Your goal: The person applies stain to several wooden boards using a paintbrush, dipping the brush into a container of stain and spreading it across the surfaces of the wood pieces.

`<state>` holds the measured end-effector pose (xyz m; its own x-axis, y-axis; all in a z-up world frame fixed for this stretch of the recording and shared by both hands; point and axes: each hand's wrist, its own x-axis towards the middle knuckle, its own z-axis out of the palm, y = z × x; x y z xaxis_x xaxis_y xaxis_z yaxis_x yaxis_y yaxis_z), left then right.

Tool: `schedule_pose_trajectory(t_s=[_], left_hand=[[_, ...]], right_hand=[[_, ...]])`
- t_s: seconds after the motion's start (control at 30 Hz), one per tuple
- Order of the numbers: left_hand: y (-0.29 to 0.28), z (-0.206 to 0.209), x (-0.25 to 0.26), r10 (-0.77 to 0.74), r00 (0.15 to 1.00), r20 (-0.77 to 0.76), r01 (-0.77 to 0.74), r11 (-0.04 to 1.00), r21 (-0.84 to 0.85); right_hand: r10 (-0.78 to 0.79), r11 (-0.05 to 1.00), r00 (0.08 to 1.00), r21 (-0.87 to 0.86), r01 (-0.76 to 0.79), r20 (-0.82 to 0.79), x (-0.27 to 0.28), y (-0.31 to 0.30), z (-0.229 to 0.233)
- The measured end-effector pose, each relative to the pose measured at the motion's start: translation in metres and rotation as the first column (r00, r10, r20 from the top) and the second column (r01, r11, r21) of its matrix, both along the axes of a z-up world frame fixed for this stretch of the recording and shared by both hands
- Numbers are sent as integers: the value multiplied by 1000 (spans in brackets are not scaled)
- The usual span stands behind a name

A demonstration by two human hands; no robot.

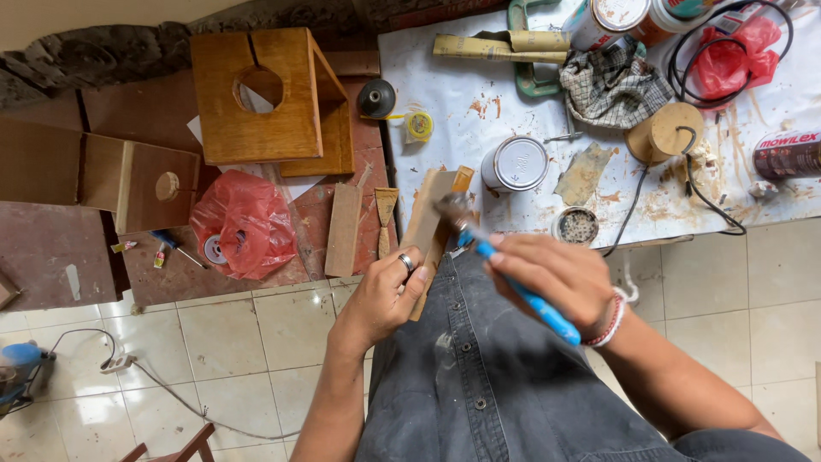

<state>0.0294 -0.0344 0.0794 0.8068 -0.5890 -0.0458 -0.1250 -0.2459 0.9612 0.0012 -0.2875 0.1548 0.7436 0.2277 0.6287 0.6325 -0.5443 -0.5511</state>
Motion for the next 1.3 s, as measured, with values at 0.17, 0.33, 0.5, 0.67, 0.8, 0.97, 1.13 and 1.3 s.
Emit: schedule_pose_trajectory(t_s=[0.17, 0.33, 0.5, 0.67, 0.8, 0.97, 1.13, 1.3], left_hand=[[1, 8, 6, 5, 998, 65, -9, 998, 56], [-1, 1, -4, -37, 996, 84, 32, 998, 49], [-1, -6, -8, -52, 994, 95, 47, 997, 54], [-2, -20, -13, -22, 996, 89, 16, 998, 63], [-3, -27, -16, -70, 987, 143, 65, 997, 43], [-6, -12, -12, -153, 985, 76, 148, 986, 72], [-16, -28, -5, -133, 977, 165, 127, 991, 46], [-20, -41, -9, -79, 972, 221, 73, 997, 36]], right_hand=[[74, 928, 976, 373, 9, -206, -5, -2, 2], [-65, 962, 987, 256, 101, -145, 24, -34, -11], [-186, 969, 983, 163, 184, -6, 29, -58, -6], [-166, 927, 981, 325, 189, -96, 0, -30, -5], [-194, 955, 975, 208, 213, -108, 9, -35, -14], [-314, 931, 946, 169, 323, -77, 3, -46, -11], [-305, 926, 952, 228, 301, -17, -9, -35, -30], [-262, 945, 963, 217, 244, 58, -21, -6, -29]])
